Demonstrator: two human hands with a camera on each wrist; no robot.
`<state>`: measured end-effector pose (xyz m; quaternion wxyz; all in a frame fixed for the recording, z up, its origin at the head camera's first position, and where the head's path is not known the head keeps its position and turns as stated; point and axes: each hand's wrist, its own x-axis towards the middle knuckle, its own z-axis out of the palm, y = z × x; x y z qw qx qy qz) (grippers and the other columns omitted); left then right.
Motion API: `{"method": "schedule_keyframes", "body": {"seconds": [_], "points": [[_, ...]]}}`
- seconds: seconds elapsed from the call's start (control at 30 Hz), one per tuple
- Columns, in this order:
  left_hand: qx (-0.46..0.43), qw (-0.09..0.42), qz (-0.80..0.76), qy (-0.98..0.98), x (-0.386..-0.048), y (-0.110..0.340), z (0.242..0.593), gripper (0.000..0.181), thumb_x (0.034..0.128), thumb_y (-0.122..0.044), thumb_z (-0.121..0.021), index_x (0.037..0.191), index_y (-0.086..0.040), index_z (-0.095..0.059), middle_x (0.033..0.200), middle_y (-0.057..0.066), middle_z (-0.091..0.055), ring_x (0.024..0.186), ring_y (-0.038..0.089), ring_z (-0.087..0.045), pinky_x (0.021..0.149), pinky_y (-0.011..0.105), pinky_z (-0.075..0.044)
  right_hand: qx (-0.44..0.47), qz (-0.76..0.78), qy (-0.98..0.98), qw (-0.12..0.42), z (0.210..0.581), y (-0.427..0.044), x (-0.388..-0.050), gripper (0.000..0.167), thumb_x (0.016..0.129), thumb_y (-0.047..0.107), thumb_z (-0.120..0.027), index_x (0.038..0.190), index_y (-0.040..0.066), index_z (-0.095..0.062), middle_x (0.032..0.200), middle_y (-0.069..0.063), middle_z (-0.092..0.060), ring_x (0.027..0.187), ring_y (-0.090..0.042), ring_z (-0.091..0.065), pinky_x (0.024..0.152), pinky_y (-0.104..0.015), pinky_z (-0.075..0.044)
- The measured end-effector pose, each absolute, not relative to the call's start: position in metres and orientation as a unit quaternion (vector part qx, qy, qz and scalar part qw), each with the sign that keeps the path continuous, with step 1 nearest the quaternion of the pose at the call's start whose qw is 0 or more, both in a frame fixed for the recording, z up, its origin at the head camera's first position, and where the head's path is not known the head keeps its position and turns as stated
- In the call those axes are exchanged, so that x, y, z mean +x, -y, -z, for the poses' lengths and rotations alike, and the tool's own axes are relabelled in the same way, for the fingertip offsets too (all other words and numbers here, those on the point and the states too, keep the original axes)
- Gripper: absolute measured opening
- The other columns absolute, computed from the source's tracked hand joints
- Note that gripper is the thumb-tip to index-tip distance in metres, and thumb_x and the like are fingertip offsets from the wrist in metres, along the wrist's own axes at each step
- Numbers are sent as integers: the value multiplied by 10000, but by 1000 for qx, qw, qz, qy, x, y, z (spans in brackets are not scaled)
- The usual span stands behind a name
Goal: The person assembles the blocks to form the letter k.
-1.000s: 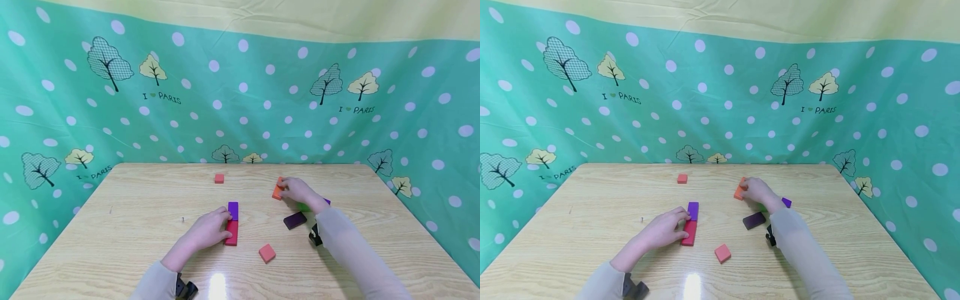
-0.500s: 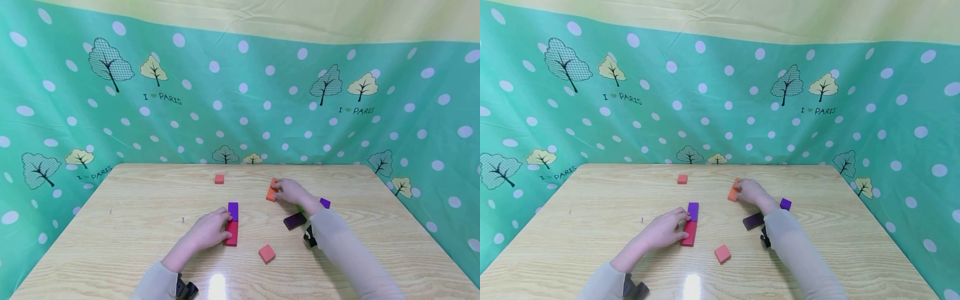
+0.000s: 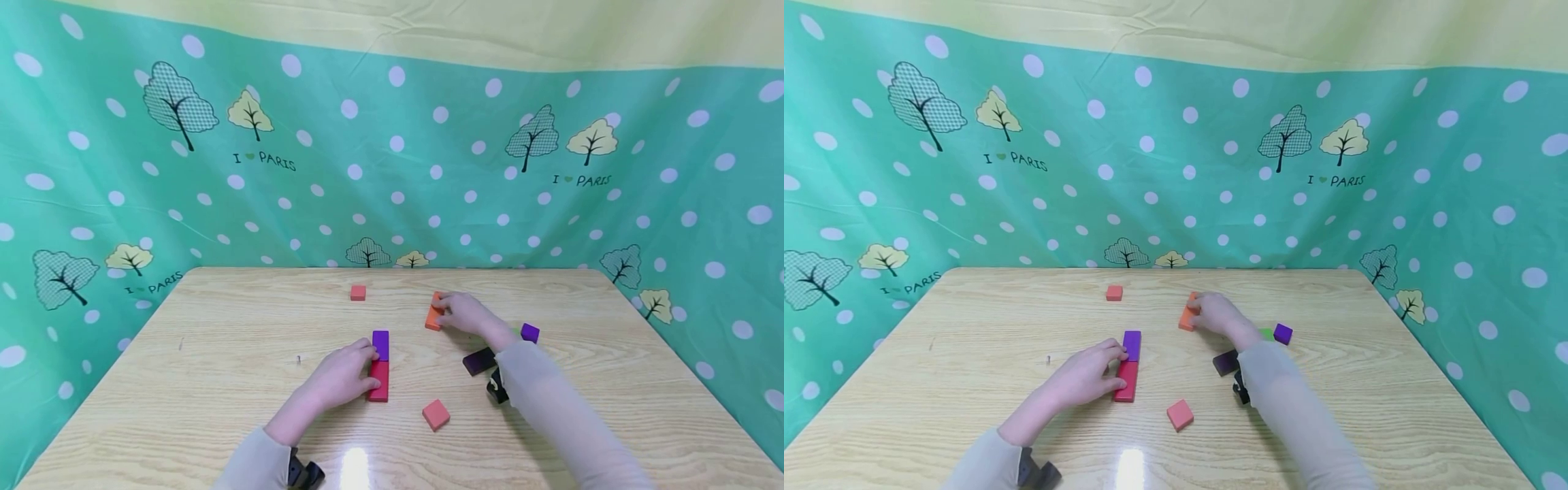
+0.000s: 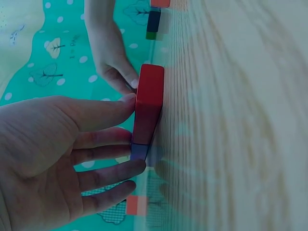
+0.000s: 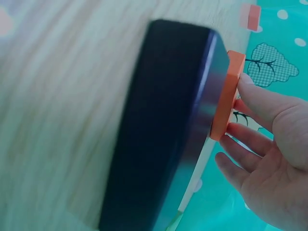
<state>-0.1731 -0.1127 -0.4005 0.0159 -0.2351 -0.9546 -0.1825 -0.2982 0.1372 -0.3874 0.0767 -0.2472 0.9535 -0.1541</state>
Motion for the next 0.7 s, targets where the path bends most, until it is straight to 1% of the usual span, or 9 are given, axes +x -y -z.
{"method": "schedule_keyframes", "body": {"seconds": [0.07,0.17,0.2,0.23,0.3,0.5,0.53,0.57,0.7], "points": [[-235,17,184,954,-173,112,401,423,761,-257,-726,1089,-13,-619,1007,27,-578,910,188,-596,811,347,-507,-248,156,-953,79,388,-135,-298,452,867,207,-614,1277,45,-515,1397,-198,-383,683,-339,-515,673,-317,-400],[-231,15,187,955,-173,112,401,422,762,-263,-725,1089,-17,-621,1008,23,-579,913,184,-597,814,342,-507,-255,145,-953,75,387,-132,-297,448,861,209,-620,1266,41,-525,1391,-198,-392,995,-356,-547,887,-383,-432],[-230,14,188,955,-173,111,401,422,762,-266,-725,1088,-18,-622,1008,23,-579,914,184,-597,813,343,-507,-256,145,-953,77,386,-131,-297,449,860,206,-621,1265,38,-525,1390,-201,-391,1039,-362,-534,917,-414,-417],[-230,13,189,955,-173,111,401,424,762,-267,-726,1088,-18,-622,1008,24,-579,915,185,-598,813,343,-507,-259,143,-952,76,386,-130,-297,448,858,207,-624,1262,39,-528,1385,-200,-398,1139,-366,-485,949,-422,-396],[-227,12,189,955,-174,111,401,424,763,-270,-725,1091,-22,-622,1010,21,-580,918,180,-597,815,340,-507,-262,134,-953,74,385,-127,-296,446,857,217,-626,1259,48,-535,1376,-195,-414,1259,-367,-383,988,-432,-375],[-230,13,187,955,-174,111,401,427,760,-270,-728,1086,-15,-622,1002,23,-578,913,177,-595,813,338,-508,-263,122,-954,69,386,-120,-296,442,852,239,-632,1253,72,-550,1363,-179,-438,1260,-350,-393,989,-404,-384],[-230,13,187,955,-174,111,401,428,760,-269,-728,1086,-13,-622,1001,24,-577,912,177,-594,814,339,-508,-262,124,-954,71,386,-119,-296,443,852,241,-632,1254,75,-550,1364,-178,-437,1191,-341,-466,964,-390,-396],[-230,12,187,955,-174,111,400,428,761,-268,-727,1087,-12,-622,1002,25,-576,912,177,-594,815,340,-507,-262,125,-954,71,386,-118,-296,442,851,242,-633,1253,77,-551,1365,-177,-437,1181,-340,-474,930,-379,-404],[-229,6,183,956,-174,111,399,431,761,-265,-727,1090,-5,-627,1008,37,-581,924,189,-597,825,345,-506,-264,127,-953,74,387,-114,-297,445,856,249,-626,1260,82,-543,1378,-169,-423,1196,-340,-460,1009,-402,-363]]}}
